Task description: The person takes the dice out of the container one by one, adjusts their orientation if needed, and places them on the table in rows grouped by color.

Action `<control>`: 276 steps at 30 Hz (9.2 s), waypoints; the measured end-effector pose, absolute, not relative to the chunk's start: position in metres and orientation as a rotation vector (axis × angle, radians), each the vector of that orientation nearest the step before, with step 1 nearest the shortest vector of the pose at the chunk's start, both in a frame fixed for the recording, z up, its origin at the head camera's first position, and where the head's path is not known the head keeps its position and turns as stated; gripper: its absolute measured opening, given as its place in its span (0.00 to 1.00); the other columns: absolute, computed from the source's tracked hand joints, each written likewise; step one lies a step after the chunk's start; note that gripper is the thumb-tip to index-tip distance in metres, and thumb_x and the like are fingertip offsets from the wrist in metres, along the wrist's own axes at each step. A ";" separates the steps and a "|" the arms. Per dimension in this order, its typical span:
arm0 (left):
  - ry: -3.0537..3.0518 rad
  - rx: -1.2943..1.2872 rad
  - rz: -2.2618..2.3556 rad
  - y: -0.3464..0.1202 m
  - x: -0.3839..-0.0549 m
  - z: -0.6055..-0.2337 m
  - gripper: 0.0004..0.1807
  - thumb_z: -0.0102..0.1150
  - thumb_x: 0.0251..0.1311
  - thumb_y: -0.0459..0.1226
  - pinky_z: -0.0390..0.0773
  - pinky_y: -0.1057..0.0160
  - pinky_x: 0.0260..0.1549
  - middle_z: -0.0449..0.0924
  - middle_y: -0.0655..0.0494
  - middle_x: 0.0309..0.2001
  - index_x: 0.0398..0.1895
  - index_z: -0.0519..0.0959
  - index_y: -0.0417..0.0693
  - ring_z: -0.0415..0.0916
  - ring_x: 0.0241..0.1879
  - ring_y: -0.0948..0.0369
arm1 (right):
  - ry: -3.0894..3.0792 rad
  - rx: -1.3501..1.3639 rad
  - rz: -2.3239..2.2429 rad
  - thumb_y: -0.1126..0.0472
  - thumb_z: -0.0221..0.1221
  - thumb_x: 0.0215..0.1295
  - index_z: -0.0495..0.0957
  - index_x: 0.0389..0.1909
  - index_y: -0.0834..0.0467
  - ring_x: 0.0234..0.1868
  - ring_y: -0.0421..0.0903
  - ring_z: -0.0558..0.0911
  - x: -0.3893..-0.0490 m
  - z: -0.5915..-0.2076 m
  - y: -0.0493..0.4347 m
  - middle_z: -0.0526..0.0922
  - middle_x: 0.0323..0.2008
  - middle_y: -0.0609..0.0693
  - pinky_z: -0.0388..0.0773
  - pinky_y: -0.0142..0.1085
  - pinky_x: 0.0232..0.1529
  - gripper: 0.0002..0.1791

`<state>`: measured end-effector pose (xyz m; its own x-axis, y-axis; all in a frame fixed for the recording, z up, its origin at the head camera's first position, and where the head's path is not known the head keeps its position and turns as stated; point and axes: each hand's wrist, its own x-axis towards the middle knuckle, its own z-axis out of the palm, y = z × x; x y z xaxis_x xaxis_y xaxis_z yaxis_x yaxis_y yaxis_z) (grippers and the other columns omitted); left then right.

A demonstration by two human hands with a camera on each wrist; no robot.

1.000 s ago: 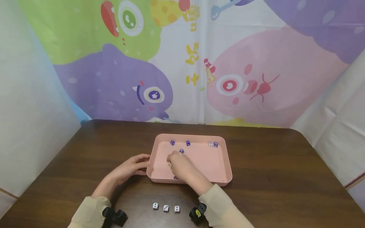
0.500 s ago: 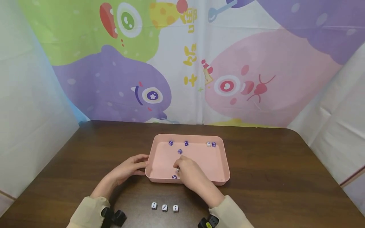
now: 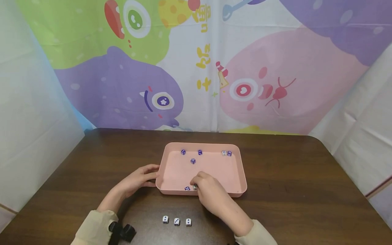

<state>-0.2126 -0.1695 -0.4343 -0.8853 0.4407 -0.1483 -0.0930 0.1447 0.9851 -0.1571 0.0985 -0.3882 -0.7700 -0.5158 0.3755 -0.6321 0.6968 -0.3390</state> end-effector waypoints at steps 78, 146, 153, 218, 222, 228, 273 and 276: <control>2.038 0.337 1.776 -0.169 -0.213 -0.429 0.27 0.47 0.64 0.36 0.77 0.53 0.47 0.62 0.32 0.57 0.60 0.58 0.26 0.72 0.48 0.55 | -2.876 1.295 0.423 0.69 0.60 0.46 0.76 0.23 0.52 0.26 0.34 0.73 -0.129 -0.376 0.114 0.74 0.24 0.38 0.73 0.29 0.29 0.08; 2.017 0.338 1.811 -0.171 -0.212 -0.434 0.27 0.49 0.64 0.36 0.77 0.53 0.46 0.64 0.32 0.54 0.60 0.58 0.25 0.72 0.47 0.55 | -2.843 0.702 0.244 0.59 0.58 0.55 0.73 0.51 0.65 0.60 0.60 0.65 -0.264 -0.419 0.178 0.72 0.54 0.60 0.65 0.57 0.54 0.23; 2.020 0.334 1.807 -0.171 -0.211 -0.433 0.27 0.48 0.64 0.35 0.77 0.53 0.46 0.64 0.32 0.55 0.60 0.58 0.26 0.72 0.48 0.54 | -2.815 0.689 0.243 0.60 0.58 0.55 0.74 0.48 0.65 0.58 0.59 0.66 -0.263 -0.421 0.177 0.73 0.51 0.60 0.66 0.55 0.53 0.20; 2.024 0.313 1.811 -0.170 -0.211 -0.434 0.26 0.48 0.63 0.35 0.77 0.54 0.46 0.64 0.32 0.55 0.59 0.59 0.26 0.73 0.47 0.55 | -2.731 0.646 0.737 0.70 0.61 0.48 0.79 0.29 0.56 0.29 0.40 0.73 -0.188 -0.391 0.167 0.74 0.28 0.43 0.68 0.29 0.26 0.08; 2.026 0.315 1.808 -0.169 -0.212 -0.434 0.27 0.49 0.63 0.36 0.77 0.54 0.46 0.64 0.32 0.55 0.59 0.59 0.25 0.73 0.47 0.55 | -2.706 0.641 0.756 0.70 0.61 0.47 0.79 0.28 0.55 0.30 0.38 0.75 -0.182 -0.389 0.167 0.75 0.28 0.40 0.71 0.30 0.30 0.08; 2.027 0.317 1.805 -0.170 -0.213 -0.436 0.26 0.48 0.63 0.35 0.78 0.55 0.46 0.64 0.33 0.55 0.59 0.59 0.26 0.73 0.46 0.56 | -2.735 0.660 0.784 0.70 0.60 0.46 0.78 0.29 0.54 0.31 0.39 0.76 -0.174 -0.387 0.167 0.76 0.30 0.38 0.73 0.31 0.32 0.09; 2.042 0.298 1.786 -0.171 -0.214 -0.435 0.26 0.48 0.64 0.35 0.77 0.56 0.46 0.64 0.34 0.56 0.60 0.59 0.28 0.72 0.47 0.56 | -2.987 1.245 0.774 0.71 0.62 0.43 0.71 0.22 0.50 0.25 0.32 0.70 -0.142 -0.371 0.149 0.69 0.22 0.37 0.70 0.23 0.26 0.13; 2.042 0.297 1.785 -0.171 -0.214 -0.435 0.25 0.48 0.64 0.35 0.77 0.55 0.46 0.64 0.34 0.56 0.60 0.59 0.28 0.72 0.48 0.55 | -3.042 1.255 0.731 0.70 0.62 0.42 0.71 0.21 0.50 0.24 0.31 0.69 -0.141 -0.372 0.148 0.69 0.21 0.37 0.69 0.23 0.26 0.13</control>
<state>-0.2145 -0.1708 -0.4355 -0.8929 0.4193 -0.1643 -0.1068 0.1574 0.9817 -0.1406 0.1476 -0.3724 -0.7003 -0.7124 -0.0456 -0.6139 0.6336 -0.4707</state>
